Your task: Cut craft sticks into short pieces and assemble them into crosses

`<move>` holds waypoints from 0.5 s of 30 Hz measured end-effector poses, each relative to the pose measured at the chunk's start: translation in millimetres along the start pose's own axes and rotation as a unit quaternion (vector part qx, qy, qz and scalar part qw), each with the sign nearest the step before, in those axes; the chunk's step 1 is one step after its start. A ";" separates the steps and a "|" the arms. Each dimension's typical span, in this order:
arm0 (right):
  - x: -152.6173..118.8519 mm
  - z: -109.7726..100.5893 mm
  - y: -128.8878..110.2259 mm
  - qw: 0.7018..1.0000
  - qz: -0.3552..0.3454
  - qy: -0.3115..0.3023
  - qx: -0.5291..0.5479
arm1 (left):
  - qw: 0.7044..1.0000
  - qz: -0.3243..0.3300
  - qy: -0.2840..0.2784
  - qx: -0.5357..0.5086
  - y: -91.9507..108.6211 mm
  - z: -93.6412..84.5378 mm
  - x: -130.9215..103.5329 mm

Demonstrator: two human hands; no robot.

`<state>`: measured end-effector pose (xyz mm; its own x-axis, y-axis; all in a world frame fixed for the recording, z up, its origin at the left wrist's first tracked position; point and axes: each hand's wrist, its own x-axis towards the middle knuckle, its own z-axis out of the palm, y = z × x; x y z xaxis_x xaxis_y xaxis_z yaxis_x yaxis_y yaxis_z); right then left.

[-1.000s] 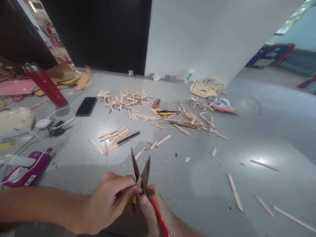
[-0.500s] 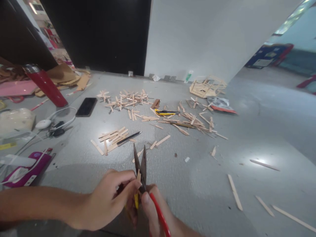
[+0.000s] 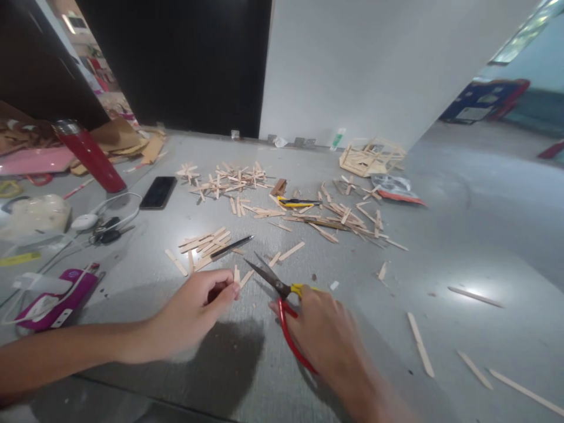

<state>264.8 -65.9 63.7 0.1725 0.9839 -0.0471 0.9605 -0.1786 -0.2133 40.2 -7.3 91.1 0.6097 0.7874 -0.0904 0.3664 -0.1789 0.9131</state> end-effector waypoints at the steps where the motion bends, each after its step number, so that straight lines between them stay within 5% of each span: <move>1: 2.4 -3.1 3.7 0.999 0.001 -0.017 -0.048 | 1.000 0.002 -0.016 0.014 0.3 -2.2 -0.1; 8: 5.9 -24.3 35.3 0.982 -0.114 -0.111 -0.103 | 0.989 0.015 -0.068 0.134 -14.0 -8.9 0.2; 13: 1.1 -61.3 24.0 0.969 -0.247 -0.020 0.019 | 0.972 0.005 -0.128 0.199 -22.0 -20.2 0.8; 15: -4.9 -72.0 15.4 0.933 -0.328 0.022 0.143 | 0.966 -0.003 -0.136 0.221 -24.9 -24.5 0.9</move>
<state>294.5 -72.9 130.9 -0.4175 0.8807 0.2237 0.7657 0.4735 -0.4353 14.5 12.3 78.0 0.7467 0.6155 -0.2521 0.5983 -0.4560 0.6589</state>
